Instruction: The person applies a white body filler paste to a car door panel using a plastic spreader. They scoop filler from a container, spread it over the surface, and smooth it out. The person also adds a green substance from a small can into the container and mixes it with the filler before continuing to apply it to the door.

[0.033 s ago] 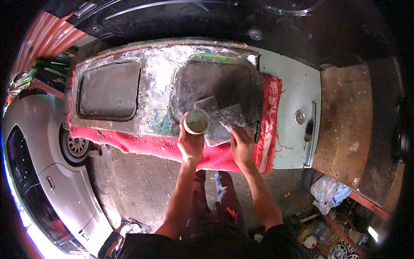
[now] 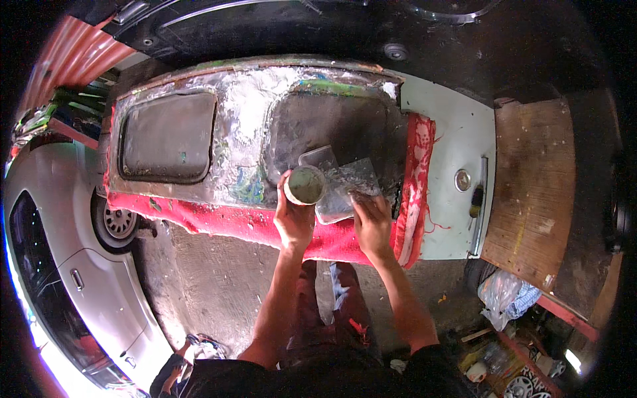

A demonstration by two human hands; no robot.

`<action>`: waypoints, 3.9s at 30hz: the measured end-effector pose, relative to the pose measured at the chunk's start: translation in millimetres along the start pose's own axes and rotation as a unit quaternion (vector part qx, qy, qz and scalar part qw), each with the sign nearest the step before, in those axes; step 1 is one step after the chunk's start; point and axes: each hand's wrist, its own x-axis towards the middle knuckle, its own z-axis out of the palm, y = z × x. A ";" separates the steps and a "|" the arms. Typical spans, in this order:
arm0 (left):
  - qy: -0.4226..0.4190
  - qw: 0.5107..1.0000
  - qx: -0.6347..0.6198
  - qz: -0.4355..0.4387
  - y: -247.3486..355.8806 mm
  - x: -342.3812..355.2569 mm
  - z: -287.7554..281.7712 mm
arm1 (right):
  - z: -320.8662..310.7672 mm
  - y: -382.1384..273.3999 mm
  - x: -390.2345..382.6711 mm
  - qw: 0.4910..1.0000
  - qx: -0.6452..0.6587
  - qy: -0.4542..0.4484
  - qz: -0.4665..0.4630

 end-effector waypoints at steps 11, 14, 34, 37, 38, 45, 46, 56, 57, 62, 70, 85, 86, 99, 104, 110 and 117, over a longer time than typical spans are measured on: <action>-0.001 0.998 0.005 0.056 -18.7 13.8 6.1 | -11.8 11.4 -19.0 0.978 -0.108 -0.142 -0.108; 0.005 0.998 0.012 0.060 -19.5 11.9 5.8 | -15.0 14.4 -30.7 0.973 -0.124 -0.160 -0.114; -0.006 0.999 -0.012 0.044 -16.6 13.9 -1.3 | -68.4 27.2 -23.8 0.994 0.057 0.026 0.094; 0.007 0.999 -0.004 0.037 -16.5 14.2 -0.6 | -53.7 36.6 -22.0 0.987 0.071 0.068 0.124; 0.010 0.999 -0.008 0.033 -17.7 13.5 0.2 | -47.4 33.1 -20.1 0.960 0.173 0.101 0.196; 0.009 0.999 -0.002 0.035 -17.4 12.1 -1.4 | 2.0 25.9 -41.6 0.746 0.491 0.160 0.420; 0.006 0.999 0.001 0.035 -16.6 12.3 -0.9 | 3.8 24.5 -44.8 0.737 0.496 0.165 0.429; 0.016 0.999 0.003 0.029 -14.9 10.4 -0.6 | -30.4 24.7 -70.8 0.803 0.377 0.130 0.444; 0.013 0.999 0.001 0.029 -14.4 10.8 -0.4 | -37.4 24.7 -68.7 0.817 0.376 0.142 0.414; -0.001 0.999 0.009 0.032 -13.6 11.1 -0.2 | -54.9 17.9 -23.9 0.952 0.101 0.140 0.254; -0.007 0.999 -0.004 0.033 -17.6 14.1 -0.2 | -38.3 -14.6 -1.4 0.991 0.012 -0.025 0.128; -0.027 0.996 -0.063 -0.064 10.0 3.9 14.2 | -45.7 -17.8 6.2 0.979 0.091 0.087 0.163; -0.033 0.994 -0.074 -0.078 16.3 -0.8 19.8 | -60.2 -28.2 12.9 0.974 0.100 0.100 0.179; -0.212 0.960 0.042 -0.180 86.7 -32.6 174.6 | -212.1 -138.9 80.1 0.973 0.174 0.137 0.061; -0.277 0.941 0.114 -0.158 94.8 -35.4 201.7 | -223.5 -171.2 84.3 0.986 0.036 0.146 0.067; -0.349 0.911 0.154 -0.155 89.7 -31.2 219.8 | -211.1 -165.0 79.7 0.965 0.048 0.191 0.172; -0.363 0.905 0.166 -0.148 69.9 -28.6 235.0 | -215.2 -148.5 82.2 0.961 0.033 0.210 0.176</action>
